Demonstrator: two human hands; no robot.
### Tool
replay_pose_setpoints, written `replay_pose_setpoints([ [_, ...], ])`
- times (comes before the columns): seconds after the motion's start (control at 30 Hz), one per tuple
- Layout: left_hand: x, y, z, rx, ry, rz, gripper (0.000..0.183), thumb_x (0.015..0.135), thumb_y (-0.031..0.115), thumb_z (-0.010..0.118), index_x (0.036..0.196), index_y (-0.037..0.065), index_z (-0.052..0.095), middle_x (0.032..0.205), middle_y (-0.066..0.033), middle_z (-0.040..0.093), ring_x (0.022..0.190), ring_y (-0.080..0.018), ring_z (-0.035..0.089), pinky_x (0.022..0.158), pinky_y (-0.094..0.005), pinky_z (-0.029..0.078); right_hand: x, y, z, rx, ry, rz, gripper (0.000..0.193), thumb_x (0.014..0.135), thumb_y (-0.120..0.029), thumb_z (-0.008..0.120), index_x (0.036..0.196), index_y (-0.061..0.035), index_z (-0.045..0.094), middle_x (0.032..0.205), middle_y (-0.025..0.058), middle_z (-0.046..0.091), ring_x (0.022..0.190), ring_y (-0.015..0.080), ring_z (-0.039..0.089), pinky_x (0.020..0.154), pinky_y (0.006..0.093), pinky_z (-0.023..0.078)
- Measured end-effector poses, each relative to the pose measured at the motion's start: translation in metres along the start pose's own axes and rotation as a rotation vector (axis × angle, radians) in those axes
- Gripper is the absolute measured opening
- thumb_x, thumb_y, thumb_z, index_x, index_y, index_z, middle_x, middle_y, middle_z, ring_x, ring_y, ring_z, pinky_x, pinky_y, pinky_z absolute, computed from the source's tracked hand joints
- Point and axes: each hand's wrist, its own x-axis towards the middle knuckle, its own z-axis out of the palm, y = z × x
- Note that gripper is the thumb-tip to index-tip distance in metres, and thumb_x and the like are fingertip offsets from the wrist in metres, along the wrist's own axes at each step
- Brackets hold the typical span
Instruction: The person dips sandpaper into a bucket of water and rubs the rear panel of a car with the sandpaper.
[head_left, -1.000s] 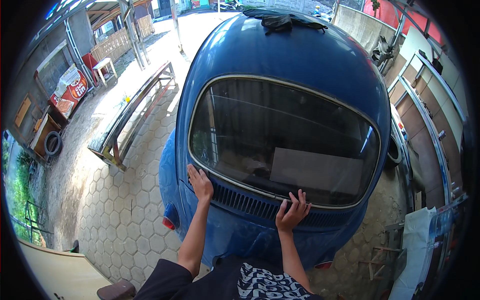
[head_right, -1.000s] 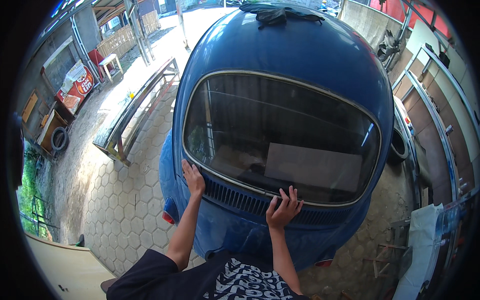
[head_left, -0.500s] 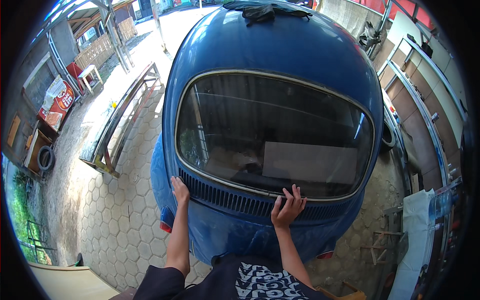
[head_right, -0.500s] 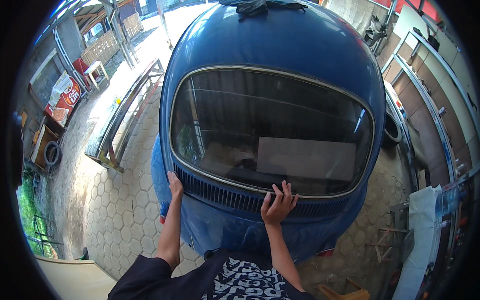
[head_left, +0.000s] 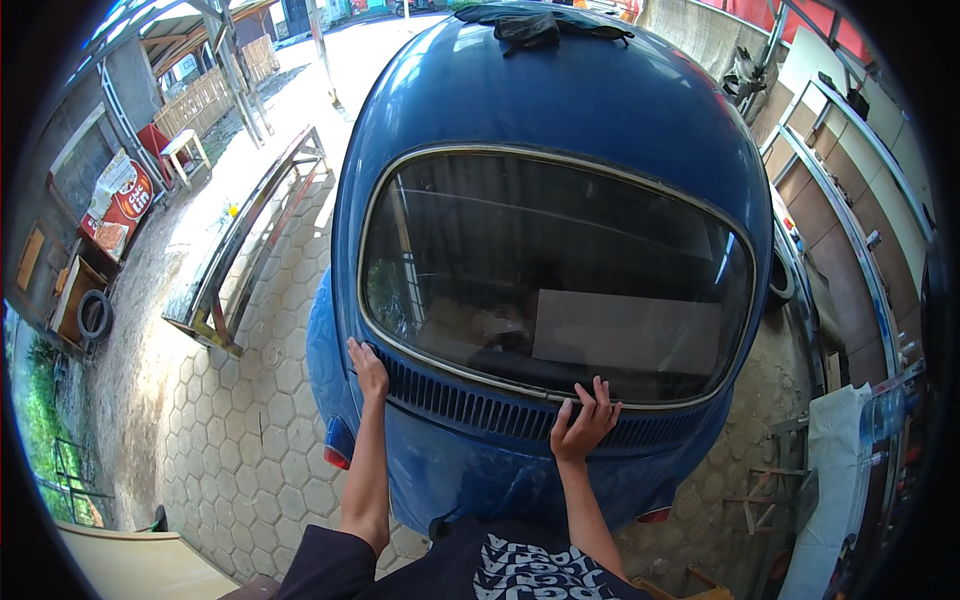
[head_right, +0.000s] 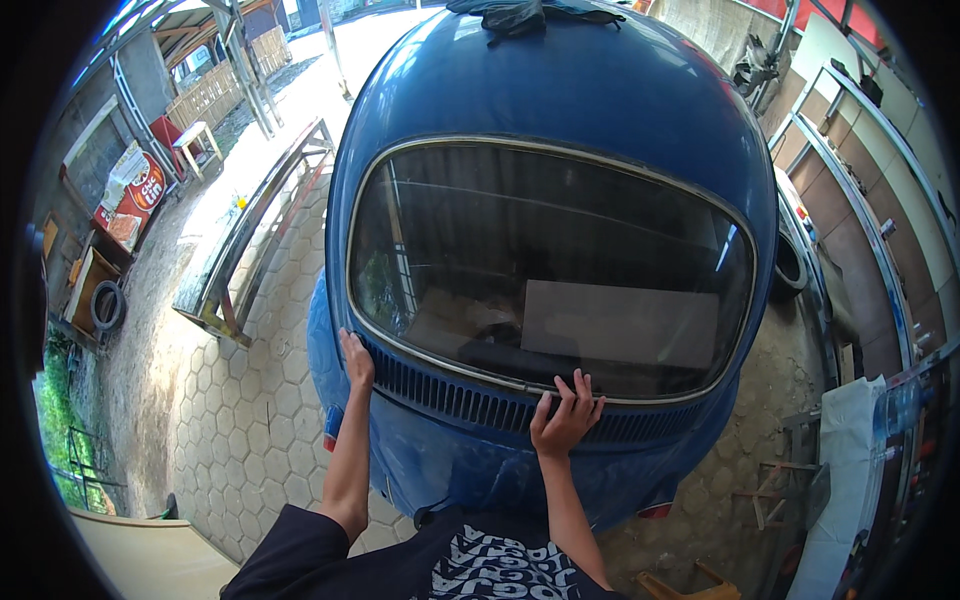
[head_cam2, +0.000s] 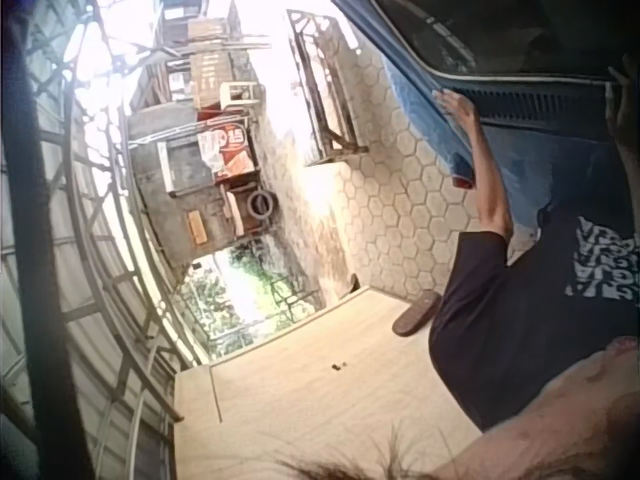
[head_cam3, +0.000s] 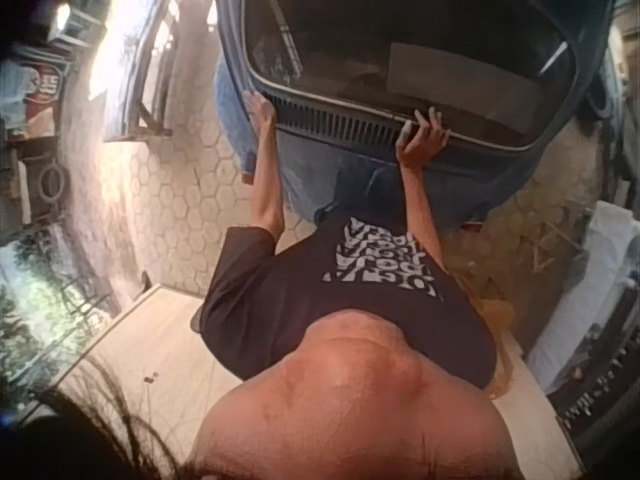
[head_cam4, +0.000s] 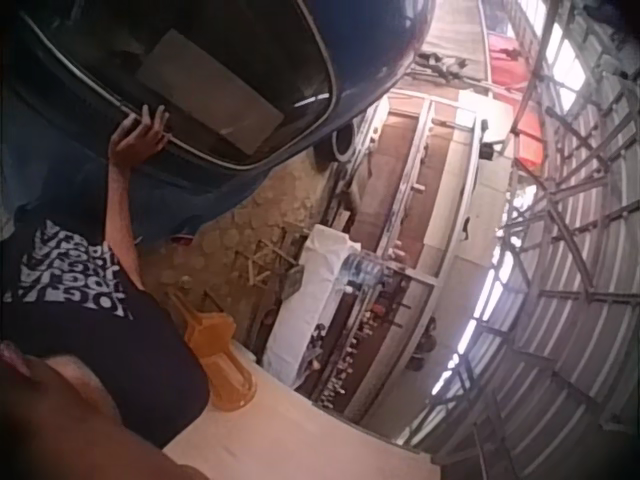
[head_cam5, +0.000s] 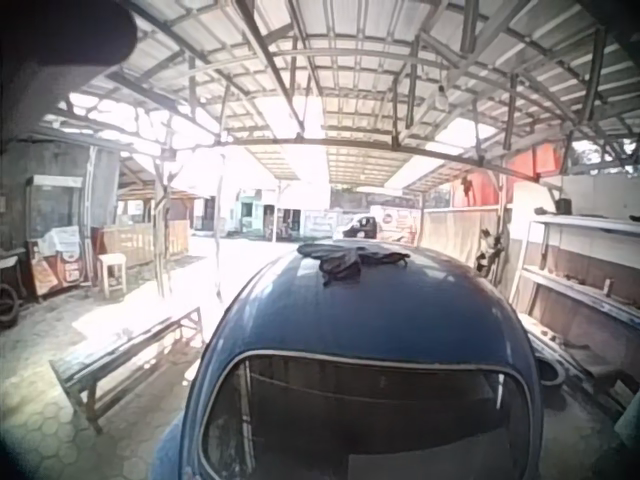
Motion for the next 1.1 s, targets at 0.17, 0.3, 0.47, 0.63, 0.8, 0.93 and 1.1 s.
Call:
replay_pose_setpoints([
  [0.17, -0.033, -0.012, -0.008, -0.055, -0.057, -0.177, 0.063, 0.106, 0.042, 0.021, 0.156, 0.004, 0.015, 0.163, -0.0160, 0.015, 0.151, -0.0321, 0.011, 0.120, -0.0508, 0.009, 0.000, 0.006, -0.002, 0.012, 0.013, 0.023, 0.029, 0.092, -0.025, 0.053, 0.116, -0.0132, 0.063, 0.137, 0.0091, 0.053, 0.135, 0.0270, 0.045, 0.117, 0.0527, 0.015],
  [0.3, 0.001, 0.042, -0.005, -0.009, -0.035, -0.024, 0.062, 0.106, 0.036, 0.026, 0.154, -0.003, 0.017, 0.162, -0.0214, 0.014, 0.150, -0.0344, 0.012, 0.121, -0.0443, 0.012, 0.004, 0.000, -0.002, 0.020, 0.011, 0.026, 0.028, 0.092, -0.024, 0.054, 0.115, -0.0132, 0.064, 0.137, 0.0089, 0.054, 0.135, 0.0265, 0.045, 0.117, 0.0525, 0.015],
  [0.47, -0.091, 0.056, 0.016, 0.104, 0.129, 0.339, 0.060, 0.104, 0.026, 0.032, 0.154, -0.003, 0.017, 0.162, -0.0215, 0.015, 0.150, -0.0389, 0.012, 0.121, -0.0467, 0.011, 0.004, 0.001, -0.003, 0.044, 0.026, 0.031, 0.027, 0.091, -0.025, 0.054, 0.114, -0.0135, 0.064, 0.136, 0.0087, 0.054, 0.135, 0.0265, 0.045, 0.117, 0.0520, 0.016],
  [0.63, -0.196, 0.094, 0.037, 0.219, -0.015, 0.470, 0.069, 0.099, 0.025, 0.042, 0.155, -0.002, 0.013, 0.162, -0.0212, 0.013, 0.151, -0.0394, 0.008, 0.120, -0.0509, 0.009, 0.003, 0.002, -0.001, 0.076, 0.064, 0.045, 0.023, 0.090, -0.024, 0.056, 0.108, -0.0144, 0.066, 0.134, 0.0070, 0.057, 0.133, 0.0265, 0.047, 0.118, 0.0513, 0.016],
  [0.8, -0.277, 0.134, 0.069, 0.310, -0.283, 0.870, 0.064, 0.097, 0.025, 0.046, 0.154, 0.001, 0.026, 0.161, -0.0166, 0.022, 0.150, -0.0352, 0.017, 0.120, -0.0480, 0.013, 0.003, 0.009, -0.021, 0.403, 0.064, 0.120, 0.016, 0.092, -0.013, 0.054, 0.100, -0.0091, 0.068, 0.120, 0.0093, 0.065, 0.121, 0.0283, 0.057, 0.113, 0.0477, 0.028],
  [0.93, -0.304, 0.138, 0.080, 0.332, -0.447, 1.008, 0.062, 0.097, 0.024, 0.047, 0.153, 0.004, 0.031, 0.161, -0.0118, 0.027, 0.150, -0.0290, 0.021, 0.121, -0.0454, 0.015, -0.019, 0.022, -0.049, 0.778, 0.202, 0.498, 0.016, 0.093, -0.006, 0.052, 0.099, -0.0024, 0.067, 0.108, 0.0134, 0.068, 0.104, 0.0299, 0.064, 0.095, 0.0401, 0.048],
  [1.1, -0.300, 0.147, 0.074, 0.213, -0.597, 1.058, 0.057, 0.095, 0.010, 0.045, 0.151, 0.005, 0.035, 0.158, -0.0125, 0.031, 0.148, -0.0258, 0.027, 0.119, -0.0439, 0.022, -0.055, 0.043, -0.065, 0.437, 0.106, 0.392, 0.019, 0.095, -0.008, 0.051, 0.104, -0.0022, 0.067, 0.108, 0.0137, 0.068, 0.100, 0.0283, 0.064, 0.088, 0.0362, 0.051],
])
